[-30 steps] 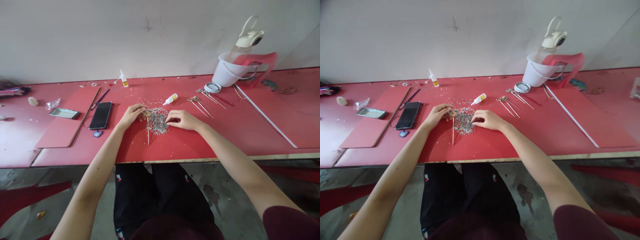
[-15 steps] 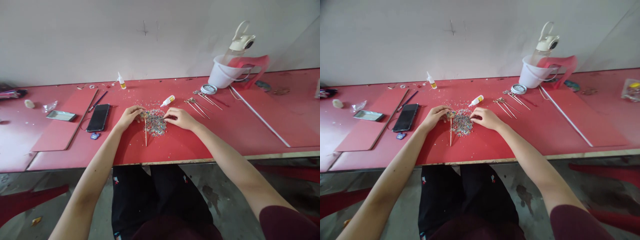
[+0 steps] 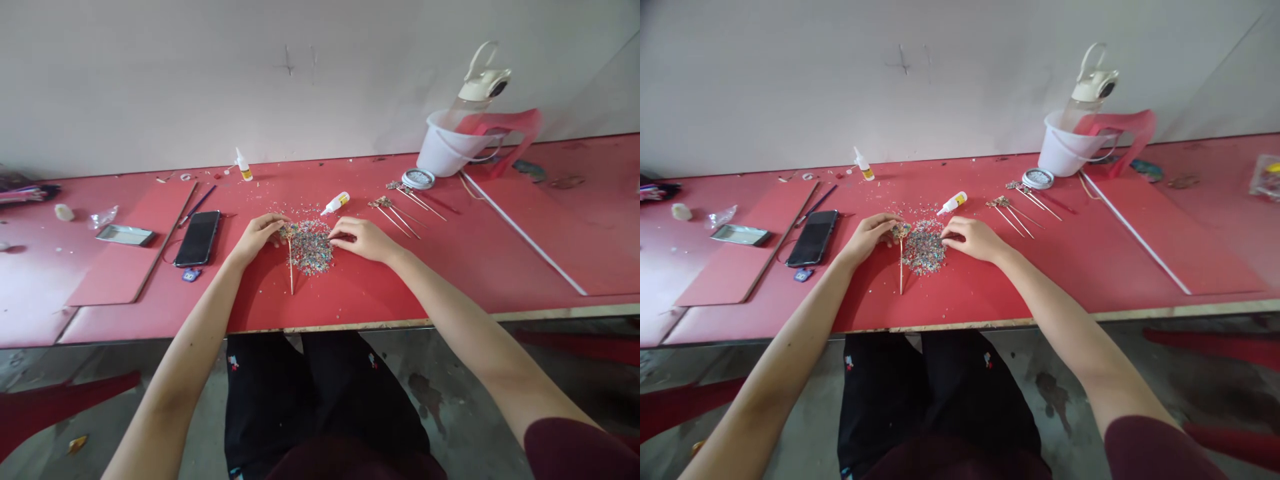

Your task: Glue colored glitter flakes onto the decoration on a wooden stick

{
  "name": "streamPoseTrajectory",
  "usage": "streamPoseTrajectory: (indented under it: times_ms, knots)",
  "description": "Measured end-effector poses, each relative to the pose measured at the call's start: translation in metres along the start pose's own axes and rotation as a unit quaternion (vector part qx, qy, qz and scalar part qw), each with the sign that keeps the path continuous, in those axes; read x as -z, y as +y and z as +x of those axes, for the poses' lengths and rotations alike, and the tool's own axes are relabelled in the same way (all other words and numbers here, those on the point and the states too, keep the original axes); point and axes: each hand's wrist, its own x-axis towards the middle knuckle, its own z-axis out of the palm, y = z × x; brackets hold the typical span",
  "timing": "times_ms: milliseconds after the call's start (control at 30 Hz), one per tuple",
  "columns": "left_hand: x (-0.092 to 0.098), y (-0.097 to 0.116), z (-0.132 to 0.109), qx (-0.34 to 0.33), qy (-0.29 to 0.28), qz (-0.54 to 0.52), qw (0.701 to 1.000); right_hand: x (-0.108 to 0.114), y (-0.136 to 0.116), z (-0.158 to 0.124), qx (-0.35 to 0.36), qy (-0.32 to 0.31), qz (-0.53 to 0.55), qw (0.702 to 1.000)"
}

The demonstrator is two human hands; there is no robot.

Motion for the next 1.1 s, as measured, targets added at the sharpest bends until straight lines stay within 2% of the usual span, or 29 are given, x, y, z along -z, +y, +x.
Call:
streamPoseTrajectory:
  times_ms: [133,333,400,533,600,767,833,1033,1100]
  knots:
    - [0.001,-0.001,0.000,-0.002,0.001,0.009,1.000,0.005,0.008,-0.002,-0.039,0.020,-0.050,0.998]
    - [0.002,-0.004,0.001,-0.007,-0.001,0.015,1.000,-0.002,-0.005,-0.001,0.006,-0.065,0.014,0.998]
    - [0.002,-0.004,0.001,-0.007,-0.001,0.008,1.000,-0.001,-0.005,-0.001,0.008,-0.053,0.012,0.999]
    - [0.002,-0.002,0.000,-0.006,-0.003,-0.004,1.000,0.005,0.004,-0.002,-0.035,0.001,-0.050,0.998]
    - [0.001,-0.001,0.000,0.000,0.000,-0.003,1.000,0.006,0.006,-0.003,-0.049,0.004,-0.067,0.996]
    - [0.001,-0.002,0.000,-0.001,0.006,0.008,1.000,0.002,-0.001,-0.002,-0.010,-0.071,-0.007,0.997]
    - [0.002,-0.003,0.001,-0.005,0.004,0.011,1.000,0.001,-0.002,-0.002,0.000,-0.080,0.010,0.997]
    - [0.002,-0.002,0.000,-0.004,-0.002,0.000,1.000,-0.003,0.008,0.000,-0.047,0.009,-0.042,0.998]
    - [0.002,-0.002,-0.001,-0.006,-0.004,0.001,1.000,-0.006,0.007,0.000,-0.047,0.013,-0.038,0.998]
